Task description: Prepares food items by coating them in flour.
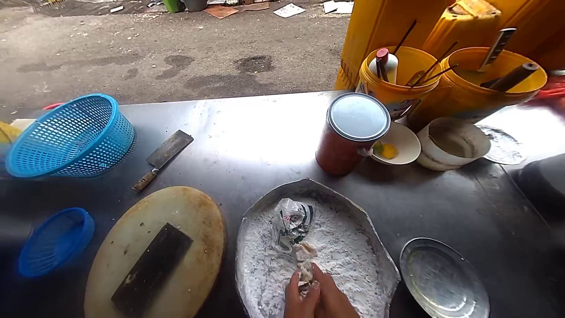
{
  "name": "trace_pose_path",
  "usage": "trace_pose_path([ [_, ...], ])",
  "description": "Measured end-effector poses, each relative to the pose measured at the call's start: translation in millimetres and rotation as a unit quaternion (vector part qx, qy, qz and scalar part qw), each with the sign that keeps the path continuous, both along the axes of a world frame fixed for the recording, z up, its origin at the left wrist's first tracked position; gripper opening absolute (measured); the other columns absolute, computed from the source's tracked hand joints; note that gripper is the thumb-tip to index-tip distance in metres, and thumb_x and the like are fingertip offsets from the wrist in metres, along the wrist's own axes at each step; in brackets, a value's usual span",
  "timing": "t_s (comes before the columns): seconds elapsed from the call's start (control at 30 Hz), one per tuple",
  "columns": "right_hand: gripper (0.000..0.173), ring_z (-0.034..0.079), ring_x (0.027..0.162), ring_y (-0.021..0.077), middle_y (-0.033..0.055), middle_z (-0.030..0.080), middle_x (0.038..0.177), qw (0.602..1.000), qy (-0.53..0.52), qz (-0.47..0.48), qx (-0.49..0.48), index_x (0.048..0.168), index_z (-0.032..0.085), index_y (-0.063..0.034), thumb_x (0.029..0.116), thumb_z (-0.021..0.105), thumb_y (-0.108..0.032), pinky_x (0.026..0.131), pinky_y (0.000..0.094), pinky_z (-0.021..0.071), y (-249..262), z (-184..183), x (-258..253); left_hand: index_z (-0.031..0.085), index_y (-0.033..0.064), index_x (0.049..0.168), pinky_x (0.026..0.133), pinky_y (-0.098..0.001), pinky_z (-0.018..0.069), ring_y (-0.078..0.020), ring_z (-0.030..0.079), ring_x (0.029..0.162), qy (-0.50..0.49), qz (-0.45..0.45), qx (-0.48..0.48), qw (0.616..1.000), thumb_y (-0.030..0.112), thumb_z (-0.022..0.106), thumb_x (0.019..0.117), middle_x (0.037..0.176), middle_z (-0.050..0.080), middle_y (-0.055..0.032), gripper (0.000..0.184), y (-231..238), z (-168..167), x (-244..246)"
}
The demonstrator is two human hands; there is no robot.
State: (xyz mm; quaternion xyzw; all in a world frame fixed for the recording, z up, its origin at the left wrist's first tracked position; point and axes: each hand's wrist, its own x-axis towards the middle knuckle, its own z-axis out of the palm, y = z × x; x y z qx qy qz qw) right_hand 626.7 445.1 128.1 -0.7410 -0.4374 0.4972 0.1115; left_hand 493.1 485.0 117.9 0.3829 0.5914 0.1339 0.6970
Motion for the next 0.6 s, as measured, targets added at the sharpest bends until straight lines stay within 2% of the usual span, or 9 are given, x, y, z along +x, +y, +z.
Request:
trace_pose_path([
  [0.07, 0.084, 0.067, 0.108, 0.0400, 0.0265, 0.061, 0.131, 0.993, 0.016, -0.085, 0.076, 0.158, 0.039, -0.0063, 0.0828, 0.075, -0.019, 0.092, 0.0579, 0.0553, 16, 6, 15, 0.051, -0.0052, 0.139, 0.102, -0.0453, 0.0503, -0.0272, 0.061, 0.117, -0.031, 0.066, 0.026, 0.997, 0.016, 0.058, 0.1016, 0.129, 0.061, -0.0227, 0.044, 20, 11, -5],
  [0.13, 0.078, 0.065, 0.110, 0.0361, 0.0215, 0.061, 0.129, 0.992, -0.056, -0.057, 0.099, 0.154, 0.046, -0.0121, 0.0825, 0.072, -0.028, 0.090, 0.0540, 0.0555, 41, 8, 39, 0.060, -0.0044, 0.126, 0.100, -0.0460, 0.0486, -0.0247, 0.060, 0.113, 0.002, 0.103, 0.046, 0.994, 0.017, 0.056, 0.1028, 0.120, 0.064, -0.0186, 0.032, 44, 10, -14],
  [0.23, 0.079, 0.045, 0.139, 0.0488, 0.0277, 0.049, 0.149, 0.987, -0.097, 0.096, 0.082, 0.158, 0.039, -0.0084, 0.0892, 0.069, -0.035, 0.108, 0.0665, 0.0408, 56, -2, 28, 0.046, -0.0047, 0.143, 0.107, -0.0510, 0.0457, -0.0315, 0.055, 0.128, 0.004, 0.117, 0.028, 0.993, 0.019, 0.052, 0.1064, 0.139, 0.055, -0.0248, 0.045, 56, 10, -11],
  [0.3, 0.072, 0.038, 0.141, 0.0589, 0.0332, 0.046, 0.151, 0.973, -0.089, 0.175, 0.120, 0.155, 0.045, -0.0075, 0.0913, 0.072, -0.027, 0.108, 0.0790, 0.0307, 28, 1, -1, 0.047, -0.0068, 0.141, 0.103, -0.0475, 0.0500, -0.0296, 0.060, 0.120, -0.006, 0.105, 0.043, 0.994, 0.017, 0.052, 0.1057, 0.132, 0.059, -0.0256, 0.043, 49, 20, -12],
  [0.37, 0.066, 0.037, 0.143, 0.0582, 0.0269, 0.048, 0.154, 0.949, -0.105, 0.246, 0.169, 0.152, 0.053, -0.0146, 0.0881, 0.072, -0.019, 0.108, 0.0837, 0.0242, -6, -9, -12, 0.044, -0.0087, 0.144, 0.109, -0.0469, 0.0459, -0.0316, 0.055, 0.128, 0.025, 0.057, 0.086, 0.994, 0.019, 0.054, 0.1043, 0.140, 0.053, -0.0286, 0.050, 37, 19, -27],
  [0.43, 0.064, 0.036, 0.144, 0.0558, 0.0207, 0.049, 0.155, 0.938, -0.124, 0.264, 0.186, 0.147, 0.059, -0.0239, 0.0852, 0.073, -0.019, 0.107, 0.0854, 0.0218, -15, -22, 2, 0.042, -0.0076, 0.149, 0.120, -0.0509, 0.0337, -0.0382, 0.040, 0.144, 0.097, -0.029, 0.133, 0.986, 0.028, 0.057, 0.1028, 0.153, 0.042, -0.0304, 0.060, 24, 6, -38],
  [0.47, 0.060, 0.037, 0.144, 0.0565, 0.0217, 0.051, 0.153, 0.942, -0.141, 0.249, 0.174, 0.144, 0.062, -0.0265, 0.0857, 0.074, -0.020, 0.107, 0.0859, 0.0218, -11, -22, 15, 0.041, -0.0078, 0.150, 0.123, -0.0557, 0.0252, -0.0439, 0.032, 0.149, 0.119, -0.085, 0.156, 0.977, 0.032, 0.057, 0.1024, 0.157, 0.036, -0.0317, 0.064, 17, 3, -36],
  [0.53, 0.062, 0.034, 0.144, 0.0591, 0.0278, 0.047, 0.154, 0.952, -0.177, 0.227, 0.101, 0.150, 0.055, -0.0252, 0.0899, 0.072, -0.024, 0.108, 0.0850, 0.0206, -3, -14, 43, 0.041, -0.0053, 0.153, 0.125, -0.0624, 0.0164, -0.0484, 0.027, 0.151, 0.095, -0.187, 0.172, 0.963, 0.037, 0.054, 0.1040, 0.158, 0.037, -0.0296, 0.065, 5, 9, -15],
  [0.6, 0.060, 0.034, 0.142, 0.0621, 0.0343, 0.044, 0.153, 0.960, -0.161, 0.227, 0.043, 0.153, 0.051, -0.0174, 0.0946, 0.066, -0.021, 0.106, 0.0843, 0.0243, -13, 0, 50, 0.044, -0.0031, 0.151, 0.124, -0.0601, 0.0228, -0.0431, 0.034, 0.149, 0.006, -0.228, 0.139, 0.964, 0.036, 0.051, 0.1056, 0.155, 0.045, -0.0262, 0.061, -3, 12, 3],
])
